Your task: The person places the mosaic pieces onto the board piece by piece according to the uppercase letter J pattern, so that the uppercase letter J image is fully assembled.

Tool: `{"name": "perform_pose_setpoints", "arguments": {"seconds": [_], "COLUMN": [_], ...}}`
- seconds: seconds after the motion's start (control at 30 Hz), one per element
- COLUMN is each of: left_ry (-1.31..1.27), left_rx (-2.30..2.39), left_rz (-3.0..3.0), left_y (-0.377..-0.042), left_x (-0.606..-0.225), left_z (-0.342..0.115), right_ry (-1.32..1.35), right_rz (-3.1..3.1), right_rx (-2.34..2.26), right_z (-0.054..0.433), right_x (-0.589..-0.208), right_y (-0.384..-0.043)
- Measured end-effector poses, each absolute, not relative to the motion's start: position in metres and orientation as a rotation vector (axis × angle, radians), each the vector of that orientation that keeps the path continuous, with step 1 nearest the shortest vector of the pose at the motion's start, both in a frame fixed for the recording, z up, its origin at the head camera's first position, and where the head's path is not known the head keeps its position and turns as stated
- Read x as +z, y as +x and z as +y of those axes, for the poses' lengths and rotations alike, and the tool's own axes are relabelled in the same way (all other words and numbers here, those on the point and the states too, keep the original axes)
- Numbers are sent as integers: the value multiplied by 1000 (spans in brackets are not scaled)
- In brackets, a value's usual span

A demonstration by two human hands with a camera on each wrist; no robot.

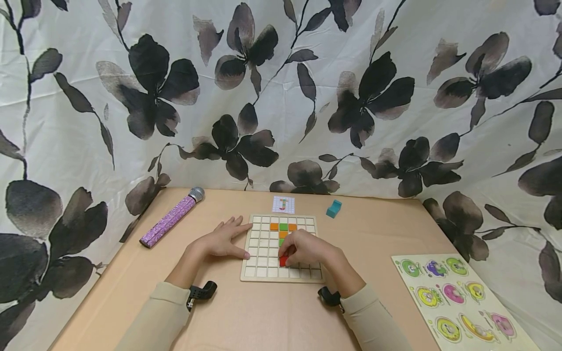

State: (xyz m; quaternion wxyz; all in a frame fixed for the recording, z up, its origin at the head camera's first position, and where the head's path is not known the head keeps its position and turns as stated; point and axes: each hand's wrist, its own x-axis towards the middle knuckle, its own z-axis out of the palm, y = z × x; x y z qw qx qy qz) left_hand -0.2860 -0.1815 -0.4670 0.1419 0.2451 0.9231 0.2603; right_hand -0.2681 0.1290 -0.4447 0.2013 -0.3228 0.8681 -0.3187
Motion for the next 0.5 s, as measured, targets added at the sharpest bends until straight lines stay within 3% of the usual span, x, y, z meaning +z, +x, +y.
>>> {"name": "perform_pose_setpoints", "arguments": {"seconds": [0.5], "left_ry": [712], "left_rx": [758], "left_rz": [2664], "left_y": [-286], "left_x": [-466], "left_z": [-182], "right_ry": [-948], "right_rz": [2432], "right_rx": [-847], "right_z": [127], "right_x": [-448], "right_y": [-269]}}
